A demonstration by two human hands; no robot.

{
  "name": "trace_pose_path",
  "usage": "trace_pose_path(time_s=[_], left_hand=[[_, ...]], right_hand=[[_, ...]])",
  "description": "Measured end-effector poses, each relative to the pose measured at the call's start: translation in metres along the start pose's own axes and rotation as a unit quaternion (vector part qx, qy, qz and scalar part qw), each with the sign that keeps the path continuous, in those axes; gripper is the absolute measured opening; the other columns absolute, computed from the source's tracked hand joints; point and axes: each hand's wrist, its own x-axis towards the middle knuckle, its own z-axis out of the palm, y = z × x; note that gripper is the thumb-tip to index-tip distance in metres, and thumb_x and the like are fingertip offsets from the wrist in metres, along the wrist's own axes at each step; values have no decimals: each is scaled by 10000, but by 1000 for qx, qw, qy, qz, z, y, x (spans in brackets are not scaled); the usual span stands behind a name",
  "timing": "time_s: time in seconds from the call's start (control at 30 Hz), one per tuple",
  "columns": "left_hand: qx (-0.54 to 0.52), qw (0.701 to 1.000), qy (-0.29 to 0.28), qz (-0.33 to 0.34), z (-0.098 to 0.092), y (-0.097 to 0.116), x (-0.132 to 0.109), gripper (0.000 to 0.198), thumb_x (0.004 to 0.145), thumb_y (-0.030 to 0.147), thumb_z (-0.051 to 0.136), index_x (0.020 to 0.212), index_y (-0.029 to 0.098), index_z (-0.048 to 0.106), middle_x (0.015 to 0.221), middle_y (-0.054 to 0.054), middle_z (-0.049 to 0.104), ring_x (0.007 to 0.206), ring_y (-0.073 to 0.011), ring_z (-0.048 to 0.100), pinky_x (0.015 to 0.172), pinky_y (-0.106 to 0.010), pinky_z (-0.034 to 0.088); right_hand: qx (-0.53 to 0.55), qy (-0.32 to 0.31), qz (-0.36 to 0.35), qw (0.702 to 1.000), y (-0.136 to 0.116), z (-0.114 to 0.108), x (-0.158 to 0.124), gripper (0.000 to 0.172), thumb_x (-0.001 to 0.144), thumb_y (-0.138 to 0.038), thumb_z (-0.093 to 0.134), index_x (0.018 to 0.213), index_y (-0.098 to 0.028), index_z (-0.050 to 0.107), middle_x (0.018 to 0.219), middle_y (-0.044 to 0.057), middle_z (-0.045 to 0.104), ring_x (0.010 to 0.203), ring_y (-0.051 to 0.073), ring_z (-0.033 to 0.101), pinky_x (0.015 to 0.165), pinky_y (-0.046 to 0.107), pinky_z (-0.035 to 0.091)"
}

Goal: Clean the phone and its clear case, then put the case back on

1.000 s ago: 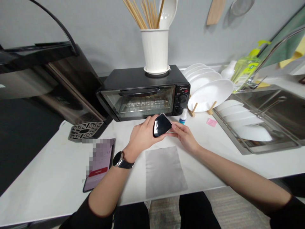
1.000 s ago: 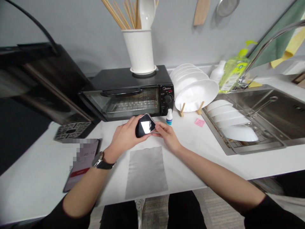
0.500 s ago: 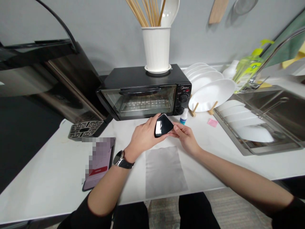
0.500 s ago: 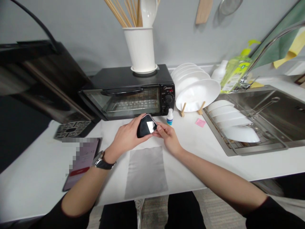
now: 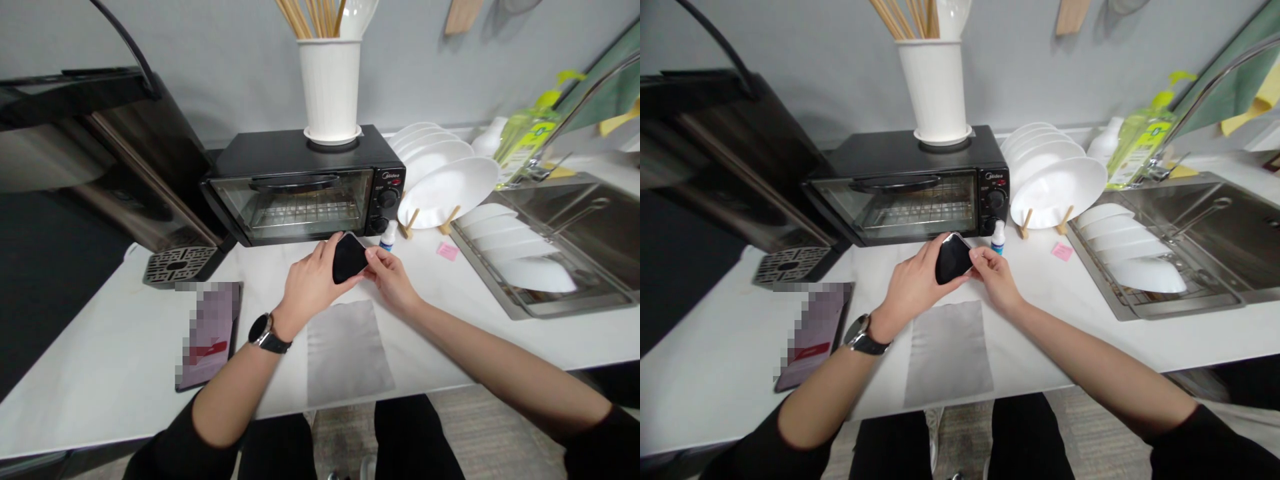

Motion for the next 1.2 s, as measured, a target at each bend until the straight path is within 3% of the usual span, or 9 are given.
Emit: trace_pose_path(time_s=[0.17, 0.37, 0.47, 0.63, 0.77, 0.93, 1.07, 1.13, 1.2], left_hand=[[-12, 1000, -3, 10, 0, 0, 0, 897, 892, 752, 651, 1564, 222, 383, 1399, -140, 690, 1052, -330, 765, 772, -380, 585], [-61, 998, -1, 11, -1, -1, 1, 917, 867, 714, 717, 1571, 244, 364, 1496, -130, 634, 1196, -348, 724, 894, -409, 593], [-93, 996, 1, 5, -2, -1, 1, 938, 838, 687, 765, 1574, 275, 355, 1516, -106, 623, 1254, -354, 697, 961, -427, 583], [-159, 987, -14, -10, -3, 0, 1, 1007, 758, 576, 865, 1571, 300, 338, 1536, -95, 601, 1289, -360, 674, 987, -459, 583], [-227, 973, 30, -1, -1, 1, 0, 812, 795, 412, 807, 1494, 261, 421, 1469, -105, 640, 1285, -333, 667, 1032, -467, 561], [-360, 927, 105, -4, 4, -7, 1, 620, 847, 473, 740, 1361, 226, 496, 1246, -110, 716, 1089, -277, 720, 973, -448, 582], [-517, 836, 185, -14, 3, -24, 6, 567, 948, 650, 601, 1347, 263, 493, 1086, -60, 690, 913, -212, 744, 895, -421, 622], [-557, 801, 219, -32, 0, -32, 10, 597, 941, 693, 585, 1369, 283, 517, 999, -23, 647, 865, -198, 736, 853, -404, 634], [-557, 802, 207, -58, -3, -39, 14, 598, 953, 689, 561, 1396, 286, 546, 950, -8, 615, 757, -166, 692, 759, -353, 626]], right_hand=[[50, 14, 36, 998, 0, 0, -3, 490, 732, -653, 882, 819, -237, 640, 729, -33, 657, 625, 123, 606, 629, 237, 546], [96, 17, 58, 994, -2, 1, -5, 520, 692, -648, 911, 765, -254, 580, 573, -65, 587, 525, 129, 581, 542, 234, 536], [120, -8, 74, 990, -5, 1, -5, 486, 711, -641, 902, 793, -254, 620, 626, -43, 659, 533, 140, 609, 538, 251, 550], [176, -27, 126, 976, -7, 1, -4, 477, 693, -621, 923, 912, -254, 710, 855, -3, 780, 727, 164, 734, 685, 273, 638], [153, -25, 118, 981, -7, 1, -2, 479, 675, -617, 936, 905, -257, 720, 782, -13, 766, 646, 154, 705, 642, 267, 641], [33, 7, -2, 999, -9, 2, -5, 497, 747, -709, 842, 897, -250, 725, 902, 42, 800, 781, 214, 765, 712, 334, 644], [-40, 59, -88, 994, -16, 5, -13, 456, 874, -691, 736, 945, -240, 718, 1010, 86, 818, 921, 250, 794, 772, 364, 631], [-56, 81, -108, 989, -19, 6, -16, 451, 892, -686, 717, 923, -236, 714, 919, 76, 814, 815, 231, 787, 696, 335, 610], [-64, 86, -112, 988, -20, 6, -17, 462, 897, -692, 707, 878, -230, 703, 740, 41, 770, 620, 189, 725, 585, 298, 559]])
